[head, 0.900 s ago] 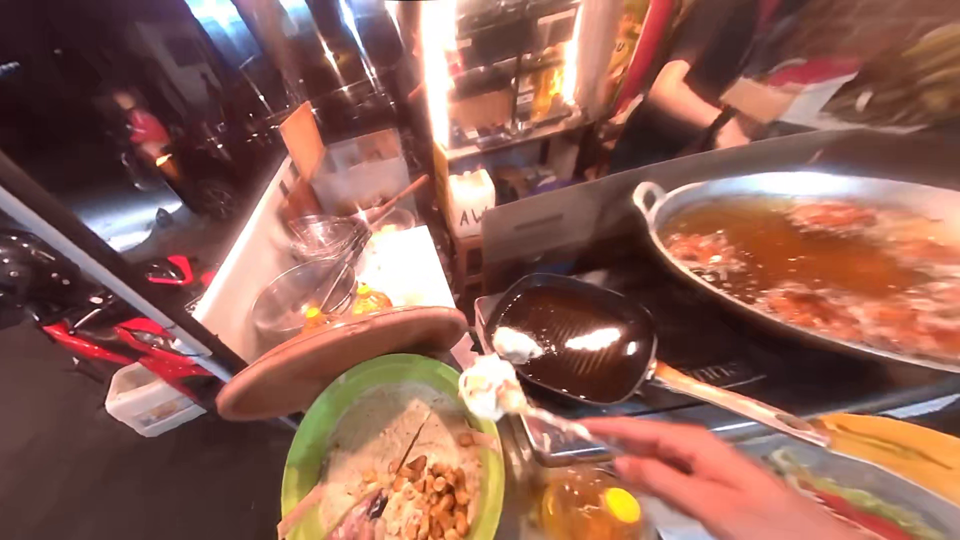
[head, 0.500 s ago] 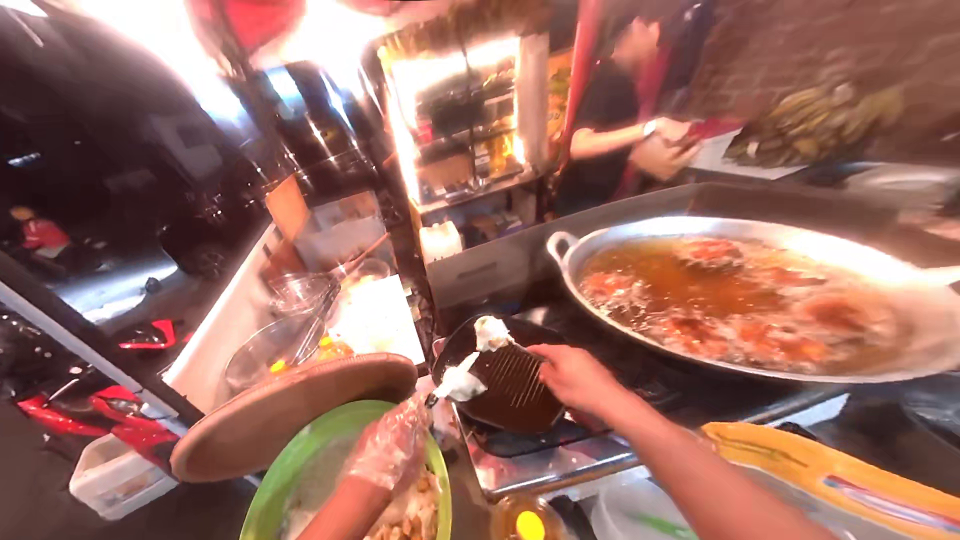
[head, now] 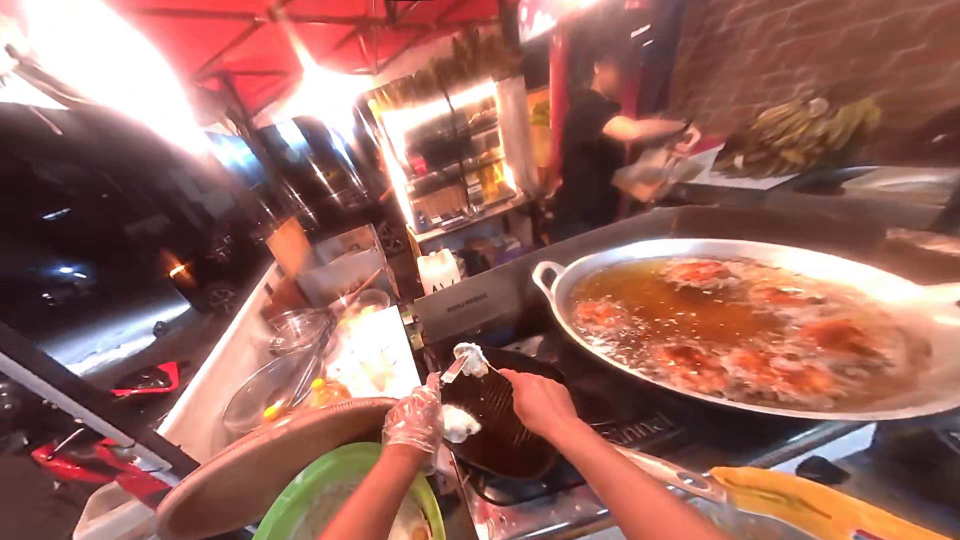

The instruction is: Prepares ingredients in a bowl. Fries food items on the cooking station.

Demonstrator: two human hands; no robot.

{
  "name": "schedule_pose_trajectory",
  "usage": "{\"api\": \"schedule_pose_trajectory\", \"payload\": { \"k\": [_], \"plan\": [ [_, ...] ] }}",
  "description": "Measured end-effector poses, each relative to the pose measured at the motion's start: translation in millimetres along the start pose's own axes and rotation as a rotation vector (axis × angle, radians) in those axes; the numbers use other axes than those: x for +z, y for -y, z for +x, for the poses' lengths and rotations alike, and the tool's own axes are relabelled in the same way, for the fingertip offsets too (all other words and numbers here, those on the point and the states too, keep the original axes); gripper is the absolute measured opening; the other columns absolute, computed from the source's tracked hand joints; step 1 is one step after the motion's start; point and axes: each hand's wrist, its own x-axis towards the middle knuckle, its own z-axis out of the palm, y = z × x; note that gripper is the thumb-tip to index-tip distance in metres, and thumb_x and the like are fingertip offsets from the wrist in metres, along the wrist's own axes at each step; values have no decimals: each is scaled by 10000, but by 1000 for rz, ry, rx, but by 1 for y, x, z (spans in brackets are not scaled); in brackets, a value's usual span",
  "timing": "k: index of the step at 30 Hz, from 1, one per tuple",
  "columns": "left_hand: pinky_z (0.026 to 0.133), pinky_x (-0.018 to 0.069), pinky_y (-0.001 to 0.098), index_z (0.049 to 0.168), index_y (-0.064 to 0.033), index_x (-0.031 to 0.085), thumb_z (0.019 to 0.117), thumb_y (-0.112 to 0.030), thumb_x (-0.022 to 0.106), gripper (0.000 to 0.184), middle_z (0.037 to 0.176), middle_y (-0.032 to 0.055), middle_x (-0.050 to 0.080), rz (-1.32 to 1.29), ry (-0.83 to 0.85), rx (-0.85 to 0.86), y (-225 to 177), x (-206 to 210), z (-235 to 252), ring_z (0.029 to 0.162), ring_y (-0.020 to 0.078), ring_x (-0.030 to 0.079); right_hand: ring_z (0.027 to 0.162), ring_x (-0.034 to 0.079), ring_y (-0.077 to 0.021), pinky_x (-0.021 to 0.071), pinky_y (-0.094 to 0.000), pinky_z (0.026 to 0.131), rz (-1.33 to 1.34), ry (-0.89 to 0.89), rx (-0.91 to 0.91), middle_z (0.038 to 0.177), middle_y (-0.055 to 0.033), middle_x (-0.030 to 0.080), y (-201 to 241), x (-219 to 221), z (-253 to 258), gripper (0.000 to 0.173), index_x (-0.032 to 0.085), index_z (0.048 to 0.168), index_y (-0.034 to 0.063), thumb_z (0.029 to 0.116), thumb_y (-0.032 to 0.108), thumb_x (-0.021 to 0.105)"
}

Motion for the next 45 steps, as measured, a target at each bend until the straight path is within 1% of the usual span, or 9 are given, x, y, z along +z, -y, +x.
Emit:
{"api": "schedule_pose_trajectory", "payload": {
  "k": [6,10,14,17,19,29,34,41,45],
  "plan": [
    [873,568,584,1540,-248,434,1054,-284,419,487,1281,149,666,14,-75,-2,-2,-2,12,1085,369,691,1075,702,-320,564,-550,871,1,-31,13,1160,-104,727,-4,6,4,501,555,1477,323,1024,147,435],
    [879,557,615,1518,-240,440,1073,-296,392,451,1299,155,660,8,-25,-7,-5,-9,19,1100,392,685,1084,701,-325,557,-561,877,28,-50,42,1161,-107,732,-4,6,0,485,569,1464,326,1036,166,408],
    [917,540,618,1496,-227,470,1074,-312,395,437,1321,147,654,4,-5,17,-9,-19,22,1152,387,664,1097,697,-329,552,-564,889,50,-67,63,1185,-104,727,-5,6,-1,484,563,1471,334,1048,178,389],
    [996,495,635,1536,-228,441,1089,-354,362,471,1391,153,619,-26,51,2,-12,-33,19,1239,396,619,1136,682,-349,539,-595,921,87,-40,59,1237,-121,711,-8,6,1,502,525,1506,345,1053,183,381],
    [1007,492,625,1544,-238,434,1093,-372,332,481,1404,140,616,-34,45,-6,-10,-36,18,1253,379,615,1151,681,-341,540,-590,936,95,-31,66,1253,-115,709,-6,8,3,502,524,1505,346,1050,188,383],
    [961,532,615,1557,-259,421,1079,-325,367,486,1408,120,619,-97,42,-3,-10,-17,20,1197,367,654,1197,664,-355,522,-610,976,118,48,85,1280,-106,711,0,6,5,471,560,1481,337,1054,217,401],
    [913,539,642,1436,-233,539,1038,-293,424,419,1335,96,664,-59,115,20,-16,-20,23,1168,357,668,1163,683,-353,534,-613,946,113,13,113,1248,-107,726,-3,9,7,465,579,1460,353,1048,219,412],
    [946,536,618,1515,-246,460,1064,-303,374,463,1357,106,649,-62,43,18,-16,-26,28,1185,356,661,1173,678,-350,537,-608,944,79,8,126,1265,-102,719,0,7,9,475,584,1453,356,1026,200,444],
    [945,528,637,1485,-239,489,1042,-269,421,449,1368,109,643,-42,70,38,-17,-28,34,1205,369,648,1159,681,-361,537,-616,939,95,-19,107,1244,-107,725,-6,2,11,470,585,1454,353,1029,202,451]
  ]
}}
